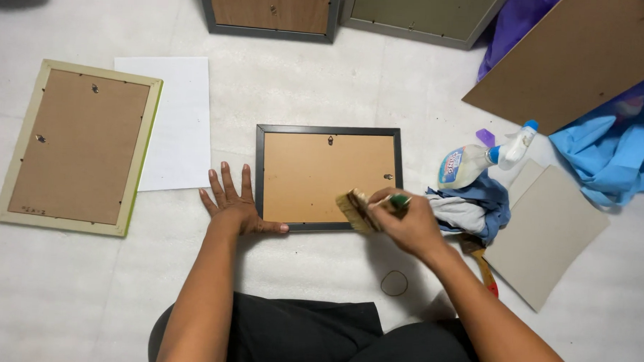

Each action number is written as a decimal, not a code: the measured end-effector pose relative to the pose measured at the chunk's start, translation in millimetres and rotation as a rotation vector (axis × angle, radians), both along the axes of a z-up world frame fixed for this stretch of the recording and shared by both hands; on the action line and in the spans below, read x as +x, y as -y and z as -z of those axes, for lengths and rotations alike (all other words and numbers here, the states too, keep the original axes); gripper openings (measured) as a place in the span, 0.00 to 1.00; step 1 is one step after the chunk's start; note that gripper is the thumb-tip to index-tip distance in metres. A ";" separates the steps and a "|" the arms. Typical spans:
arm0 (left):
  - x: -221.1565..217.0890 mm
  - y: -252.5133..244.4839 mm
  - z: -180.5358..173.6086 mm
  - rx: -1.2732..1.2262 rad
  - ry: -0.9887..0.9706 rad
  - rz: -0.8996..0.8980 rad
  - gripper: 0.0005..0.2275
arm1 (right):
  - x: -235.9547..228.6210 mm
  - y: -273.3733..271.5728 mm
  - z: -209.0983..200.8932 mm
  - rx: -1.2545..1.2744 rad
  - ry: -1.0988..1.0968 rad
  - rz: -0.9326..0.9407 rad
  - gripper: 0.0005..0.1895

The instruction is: Cleaning and assembling picture frames using a cloth and brush

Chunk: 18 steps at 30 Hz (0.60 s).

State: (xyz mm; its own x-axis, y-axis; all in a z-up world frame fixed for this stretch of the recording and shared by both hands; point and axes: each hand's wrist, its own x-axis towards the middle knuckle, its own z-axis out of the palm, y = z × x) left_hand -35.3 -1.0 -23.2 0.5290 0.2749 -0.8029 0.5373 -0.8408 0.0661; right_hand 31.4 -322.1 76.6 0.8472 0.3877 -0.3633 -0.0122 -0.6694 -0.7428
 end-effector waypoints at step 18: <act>-0.7 1.2 7.2 0.035 -0.006 0.001 0.75 | 56.0 32.3 -2.3 -0.240 0.031 0.242 0.13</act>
